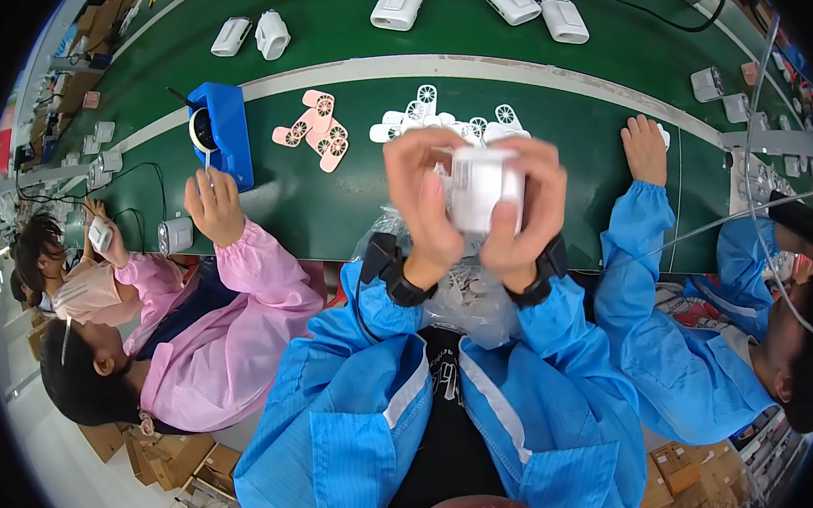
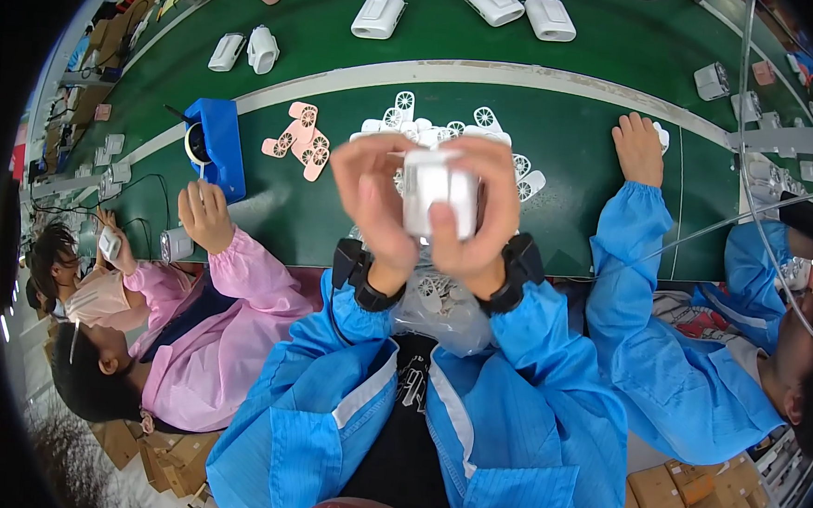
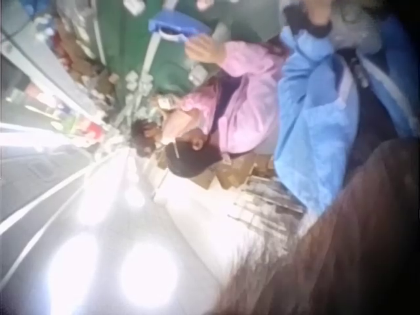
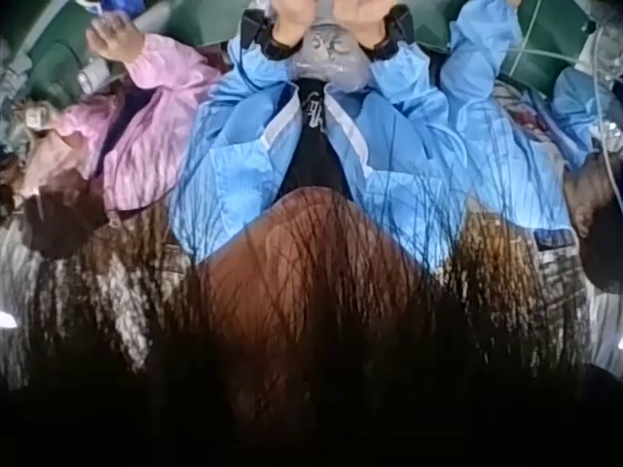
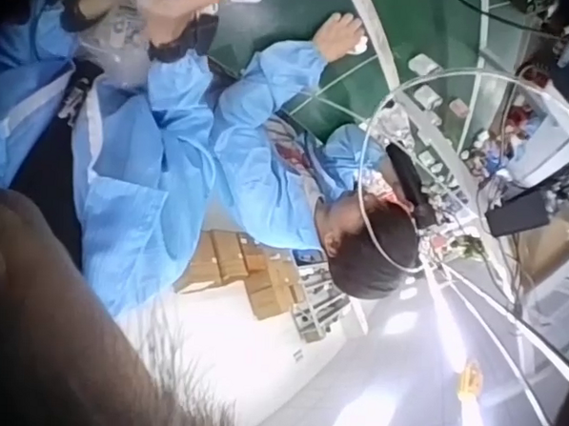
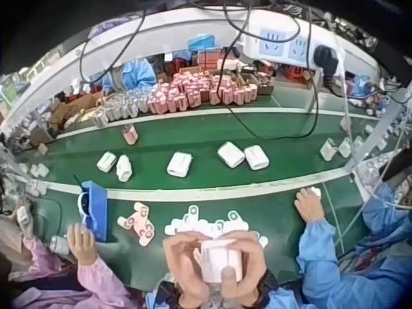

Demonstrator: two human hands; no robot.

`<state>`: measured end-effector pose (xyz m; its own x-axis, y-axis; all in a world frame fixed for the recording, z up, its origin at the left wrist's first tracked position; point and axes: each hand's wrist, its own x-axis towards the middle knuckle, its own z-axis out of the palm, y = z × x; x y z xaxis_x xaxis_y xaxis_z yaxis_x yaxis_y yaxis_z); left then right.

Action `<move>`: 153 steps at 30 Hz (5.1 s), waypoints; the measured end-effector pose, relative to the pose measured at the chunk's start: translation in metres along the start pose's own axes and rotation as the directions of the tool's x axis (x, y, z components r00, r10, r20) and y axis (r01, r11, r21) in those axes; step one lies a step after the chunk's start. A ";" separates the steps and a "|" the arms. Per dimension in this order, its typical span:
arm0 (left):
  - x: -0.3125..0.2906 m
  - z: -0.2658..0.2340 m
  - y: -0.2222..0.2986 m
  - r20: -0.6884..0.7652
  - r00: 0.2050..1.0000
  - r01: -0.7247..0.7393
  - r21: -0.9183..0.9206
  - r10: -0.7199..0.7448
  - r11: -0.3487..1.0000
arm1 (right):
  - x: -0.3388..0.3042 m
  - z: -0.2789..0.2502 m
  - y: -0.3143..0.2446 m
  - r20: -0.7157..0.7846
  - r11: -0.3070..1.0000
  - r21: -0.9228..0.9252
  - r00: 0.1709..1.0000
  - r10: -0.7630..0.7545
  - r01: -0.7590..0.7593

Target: The person assembles fans by picking up a housing, selecting a fan blade from a pile, and pressing the blade into the housing. They then turn the assembly over, press the back, and place the finished fan onto a conveyor belt.

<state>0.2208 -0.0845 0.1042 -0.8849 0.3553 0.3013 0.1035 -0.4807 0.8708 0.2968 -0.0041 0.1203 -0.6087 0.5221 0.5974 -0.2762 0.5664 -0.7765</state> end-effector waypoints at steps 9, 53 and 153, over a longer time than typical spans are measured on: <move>0.065 0.019 -0.039 0.457 0.885 -0.355 0.543 0.087 0.761 | 0.061 0.006 0.081 -0.116 0.682 0.502 0.741 0.662 -0.531; 0.011 -0.090 0.006 0.266 0.864 0.340 0.318 -0.427 0.885 | 0.042 -0.038 0.040 0.374 0.807 -0.031 0.742 0.556 -0.589; 0.104 0.007 -0.065 0.393 0.917 -0.274 0.497 0.069 0.823 | 0.092 0.030 0.107 -0.062 0.653 0.415 0.696 0.715 -0.634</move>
<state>0.1253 -0.0111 0.0819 -0.6260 0.6078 0.4886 0.5539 -0.0946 0.8272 0.1886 0.0855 0.0858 -0.5752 0.8082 -0.1266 -0.1031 -0.2252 -0.9689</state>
